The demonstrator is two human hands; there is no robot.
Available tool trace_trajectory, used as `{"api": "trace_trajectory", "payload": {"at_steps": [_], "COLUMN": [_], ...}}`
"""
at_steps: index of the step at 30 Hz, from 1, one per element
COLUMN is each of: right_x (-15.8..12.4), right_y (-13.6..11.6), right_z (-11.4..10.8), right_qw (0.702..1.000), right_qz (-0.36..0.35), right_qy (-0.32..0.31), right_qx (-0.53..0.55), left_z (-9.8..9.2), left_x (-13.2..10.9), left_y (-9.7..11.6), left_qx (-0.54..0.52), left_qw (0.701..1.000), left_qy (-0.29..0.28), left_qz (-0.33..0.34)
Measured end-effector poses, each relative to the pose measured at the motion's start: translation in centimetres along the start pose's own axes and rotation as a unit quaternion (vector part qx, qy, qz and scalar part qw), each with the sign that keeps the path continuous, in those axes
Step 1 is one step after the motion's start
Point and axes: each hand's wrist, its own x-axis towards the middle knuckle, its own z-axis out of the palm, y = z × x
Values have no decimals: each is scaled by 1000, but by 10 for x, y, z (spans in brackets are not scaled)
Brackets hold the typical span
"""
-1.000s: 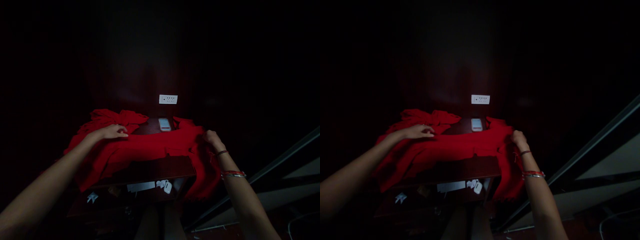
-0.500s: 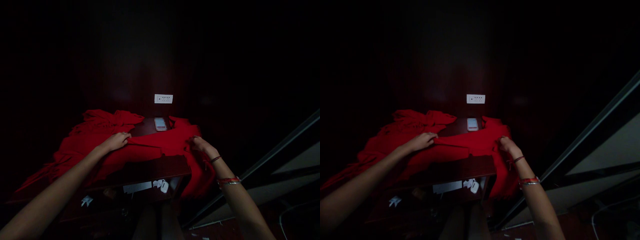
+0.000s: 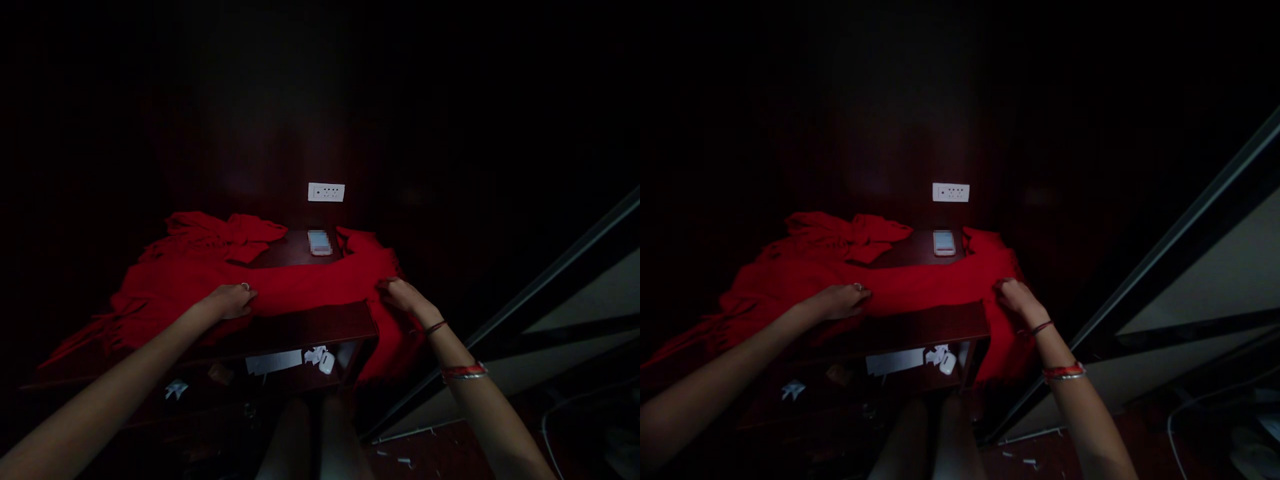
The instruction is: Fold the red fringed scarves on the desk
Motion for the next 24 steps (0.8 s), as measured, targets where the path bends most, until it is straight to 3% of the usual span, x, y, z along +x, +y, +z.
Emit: {"api": "trace_trajectory", "payload": {"at_steps": [4,8,12,17,21,24], "right_x": [0,-3,-4,4,11,13], "right_y": [-1,-14,-28,-32,-39,-49], "right_z": [11,13,12,0,-7,-6], "right_qw": [999,997,989,975,969,971], "right_qz": [-26,-33,-38,7,5,-13], "right_qy": [22,58,122,206,241,238], "right_qx": [-30,-46,-78,-80,-43,5], "left_z": [-5,5,9,-4,-7,-1], "left_x": [8,20,27,20,5,1], "left_y": [27,42,30,-6,-13,13], "left_qx": [11,34,42,48,32,-9], "left_qw": [997,994,993,986,993,997], "left_qy": [67,87,107,158,108,79], "left_qz": [38,49,40,-16,-40,-24]}}
